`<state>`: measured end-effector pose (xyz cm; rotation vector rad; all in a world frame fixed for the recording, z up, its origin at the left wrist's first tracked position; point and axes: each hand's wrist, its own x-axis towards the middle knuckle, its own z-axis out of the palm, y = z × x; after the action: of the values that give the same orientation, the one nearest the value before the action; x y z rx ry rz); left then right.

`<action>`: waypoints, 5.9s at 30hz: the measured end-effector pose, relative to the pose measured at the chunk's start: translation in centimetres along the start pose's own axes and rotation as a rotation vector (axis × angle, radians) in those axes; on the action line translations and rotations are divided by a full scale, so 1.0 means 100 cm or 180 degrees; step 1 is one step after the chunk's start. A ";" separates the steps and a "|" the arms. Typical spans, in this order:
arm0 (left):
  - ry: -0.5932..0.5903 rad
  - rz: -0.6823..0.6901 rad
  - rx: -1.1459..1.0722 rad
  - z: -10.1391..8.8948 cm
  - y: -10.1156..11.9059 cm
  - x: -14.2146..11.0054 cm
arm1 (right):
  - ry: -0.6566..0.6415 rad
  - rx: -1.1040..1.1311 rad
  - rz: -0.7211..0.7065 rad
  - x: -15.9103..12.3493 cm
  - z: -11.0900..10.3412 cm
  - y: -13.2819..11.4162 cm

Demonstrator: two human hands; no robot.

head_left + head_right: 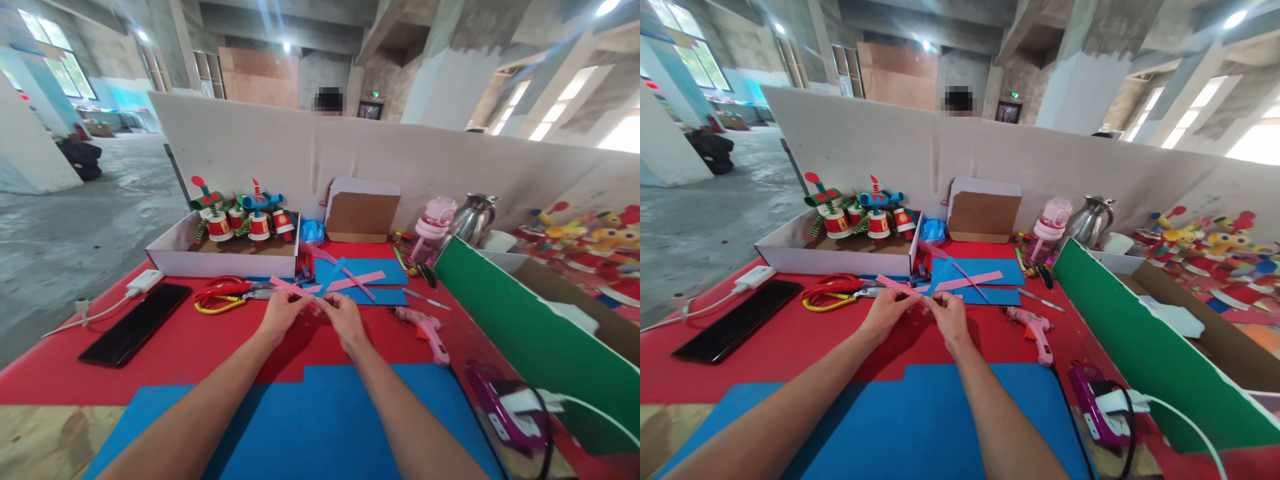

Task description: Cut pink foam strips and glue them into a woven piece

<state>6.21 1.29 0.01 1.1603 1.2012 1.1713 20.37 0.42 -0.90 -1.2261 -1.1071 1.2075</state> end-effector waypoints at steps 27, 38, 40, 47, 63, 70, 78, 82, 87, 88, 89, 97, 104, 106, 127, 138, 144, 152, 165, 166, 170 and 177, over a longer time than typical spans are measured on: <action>-0.0145 0.0062 -0.0175 0.001 -0.001 -0.001 | -0.0359 0.0642 0.0325 0.001 0.000 -0.001; -0.0071 0.0142 -0.0288 -0.001 -0.003 0.002 | -0.0262 0.0587 0.0233 -0.002 0.001 -0.002; -0.0191 0.0157 -0.0303 0.000 -0.004 0.002 | -0.0157 0.0743 0.0257 -0.002 0.003 -0.002; -0.0331 0.0084 -0.0225 0.001 -0.004 0.001 | -0.0079 0.0923 0.0385 -0.003 0.007 0.001; -0.0282 0.0022 -0.0345 0.002 -0.002 0.000 | 0.0125 0.0911 0.0344 -0.003 0.009 0.001; -0.0222 -0.0050 -0.0452 0.001 -0.005 0.002 | -0.0088 0.0812 0.0221 -0.003 0.008 0.003; -0.0424 -0.0079 -0.0703 -0.001 -0.003 0.002 | -0.0245 0.1250 0.0308 0.000 0.002 0.001; -0.0432 -0.0027 -0.0676 0.000 -0.002 0.001 | -0.0354 0.1343 0.0353 -0.002 0.003 -0.001; -0.0385 0.0041 -0.0517 -0.001 -0.004 0.003 | -0.0363 0.1343 0.0413 -0.003 0.004 -0.002; -0.0374 0.0038 -0.0506 -0.002 -0.005 0.003 | -0.0356 0.1320 0.0418 -0.003 0.004 -0.001; -0.0361 0.0032 -0.0514 -0.002 -0.005 0.003 | -0.0347 0.1301 0.0420 -0.002 0.003 -0.001; -0.0376 0.0120 -0.0327 -0.005 -0.007 0.006 | -0.0341 0.1138 0.0377 -0.001 0.001 0.003; -0.0421 0.0292 -0.0058 -0.007 -0.010 0.008 | -0.0067 0.0808 0.0224 -0.001 0.004 0.004; -0.0475 0.0328 -0.0083 -0.006 -0.009 0.006 | 0.0044 0.0748 0.0178 -0.001 0.004 0.004; -0.0047 0.0345 0.0035 -0.001 -0.009 0.001 | -0.0058 -0.0012 -0.0303 0.000 0.000 0.006; 0.0042 0.0317 -0.0243 0.003 -0.004 -0.003 | -0.0017 -0.0039 -0.0142 0.001 0.001 0.010; -0.0036 0.0064 -0.0336 0.003 -0.003 -0.004 | -0.0077 0.0088 -0.0039 -0.002 0.002 0.005; 0.0089 0.0116 -0.0428 -0.001 -0.006 0.000 | 0.0097 0.0785 0.0371 -0.003 0.004 0.000; -0.0259 0.0117 -0.0226 0.000 -0.004 -0.001 | 0.0142 0.0838 0.0218 -0.003 0.008 0.004; -0.0273 0.0146 -0.0169 0.000 -0.003 -0.001 | 0.0139 0.0762 0.0179 -0.003 0.008 0.005; -0.0302 0.0219 -0.0051 -0.002 -0.003 0.000 | 0.0055 0.0332 -0.0055 -0.003 0.006 0.007; -0.0286 0.0214 -0.0032 -0.001 -0.004 0.000 | 0.0106 0.0000 -0.0113 -0.003 0.004 0.007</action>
<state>6.09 1.29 -0.40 1.2410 1.0944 1.1616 19.91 0.16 -1.53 -1.2175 -1.1001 1.1564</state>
